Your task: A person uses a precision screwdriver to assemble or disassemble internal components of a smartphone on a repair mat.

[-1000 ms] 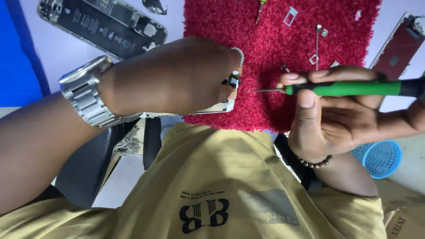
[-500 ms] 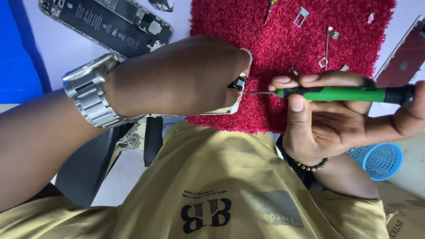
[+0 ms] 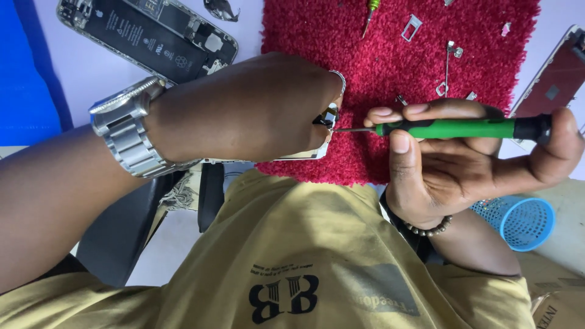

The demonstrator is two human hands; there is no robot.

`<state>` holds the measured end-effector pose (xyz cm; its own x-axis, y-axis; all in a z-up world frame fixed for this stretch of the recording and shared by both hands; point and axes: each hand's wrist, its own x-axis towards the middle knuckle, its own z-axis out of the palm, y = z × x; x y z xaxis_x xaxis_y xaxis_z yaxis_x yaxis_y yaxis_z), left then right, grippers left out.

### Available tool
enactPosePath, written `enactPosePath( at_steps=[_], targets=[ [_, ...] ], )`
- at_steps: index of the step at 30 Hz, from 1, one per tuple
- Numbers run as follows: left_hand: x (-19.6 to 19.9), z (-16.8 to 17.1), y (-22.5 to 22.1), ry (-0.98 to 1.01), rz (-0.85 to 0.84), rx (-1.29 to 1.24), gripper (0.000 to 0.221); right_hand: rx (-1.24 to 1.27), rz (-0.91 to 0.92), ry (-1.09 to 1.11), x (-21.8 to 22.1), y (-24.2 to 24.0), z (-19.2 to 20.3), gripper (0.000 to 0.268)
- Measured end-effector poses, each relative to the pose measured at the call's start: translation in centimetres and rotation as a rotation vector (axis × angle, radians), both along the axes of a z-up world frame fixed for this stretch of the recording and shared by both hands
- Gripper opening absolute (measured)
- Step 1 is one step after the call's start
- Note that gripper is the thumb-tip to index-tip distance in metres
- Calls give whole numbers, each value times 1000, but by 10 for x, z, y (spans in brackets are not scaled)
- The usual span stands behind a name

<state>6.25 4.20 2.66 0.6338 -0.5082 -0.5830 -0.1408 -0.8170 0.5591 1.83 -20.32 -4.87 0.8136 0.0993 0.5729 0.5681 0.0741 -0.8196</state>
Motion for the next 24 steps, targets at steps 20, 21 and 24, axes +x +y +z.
enactPosePath(
  at_steps=[20,21,24],
  targets=[
    [2,12,0,79,3,-2,28,20,-48,66,-7,-1,-9,103],
    [2,12,-1,95,10,24,25,22,-50,71,-7,-1,-10,103],
    [1,8,1,54,0,3,23,35,-36,75,-7,-1,-11,104]
  ],
)
